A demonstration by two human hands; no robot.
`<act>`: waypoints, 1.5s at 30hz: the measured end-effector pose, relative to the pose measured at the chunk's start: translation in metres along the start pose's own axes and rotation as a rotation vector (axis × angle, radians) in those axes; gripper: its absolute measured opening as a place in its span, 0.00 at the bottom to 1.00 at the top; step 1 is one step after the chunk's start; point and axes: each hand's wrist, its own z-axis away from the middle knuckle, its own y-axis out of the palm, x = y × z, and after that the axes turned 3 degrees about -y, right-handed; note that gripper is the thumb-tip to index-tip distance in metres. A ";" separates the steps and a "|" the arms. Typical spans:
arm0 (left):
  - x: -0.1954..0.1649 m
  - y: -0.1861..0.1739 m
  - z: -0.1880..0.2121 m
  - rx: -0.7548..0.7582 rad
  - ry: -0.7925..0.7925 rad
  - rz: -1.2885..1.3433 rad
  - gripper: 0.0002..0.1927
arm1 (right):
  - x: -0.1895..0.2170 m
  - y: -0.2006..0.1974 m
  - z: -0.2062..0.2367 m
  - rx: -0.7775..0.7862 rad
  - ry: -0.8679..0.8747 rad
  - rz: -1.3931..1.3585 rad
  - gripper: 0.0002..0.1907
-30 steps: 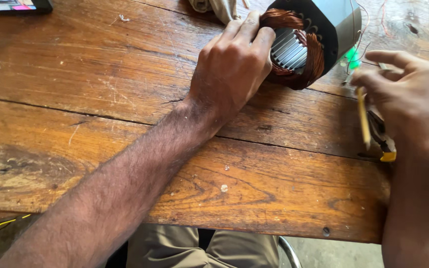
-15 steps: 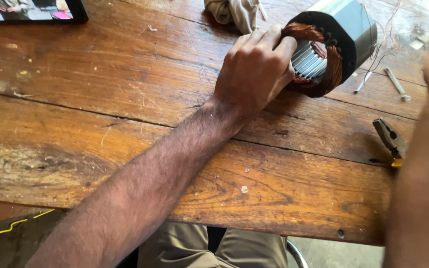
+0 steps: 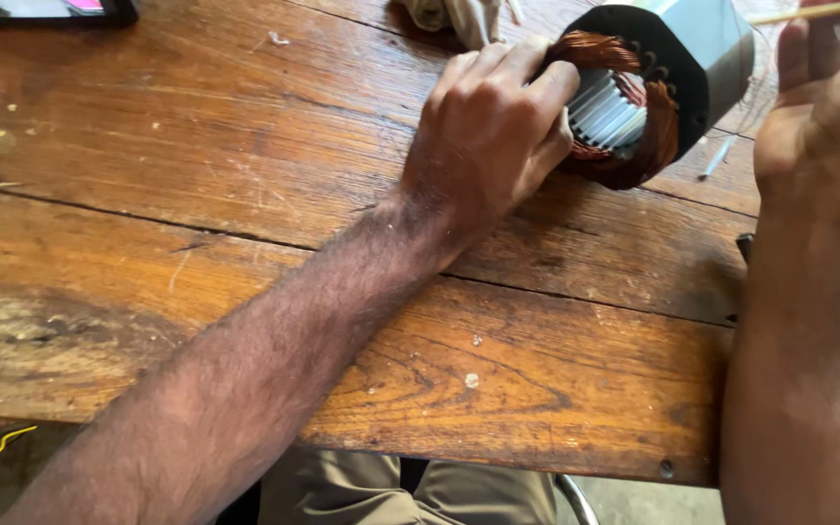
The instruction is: The person manipulates a copper wire coil and uses a screwdriver to adjust the windings on a motor stator. They clean their hands with a cloth and continue to arrange the copper windings within the stator slots.
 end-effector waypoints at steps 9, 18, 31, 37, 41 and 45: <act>-0.008 -0.003 -0.001 0.016 -0.017 0.017 0.17 | -0.007 0.018 0.015 0.027 0.092 0.124 0.05; -0.009 -0.004 -0.001 0.028 -0.021 0.001 0.16 | -0.010 0.010 0.014 0.130 0.025 0.105 0.03; -0.009 0.001 -0.002 0.025 -0.005 -0.016 0.17 | -0.004 0.021 0.020 0.053 0.090 0.137 0.08; -0.011 -0.003 -0.002 0.065 -0.024 -0.002 0.16 | -0.007 0.019 0.015 0.015 0.186 0.016 0.12; -0.011 -0.004 -0.002 0.098 -0.020 0.008 0.13 | -0.008 0.017 0.015 -0.024 0.169 -0.013 0.13; -0.011 -0.001 -0.003 0.121 0.005 0.019 0.27 | -0.008 0.017 0.017 -0.040 0.134 -0.038 0.16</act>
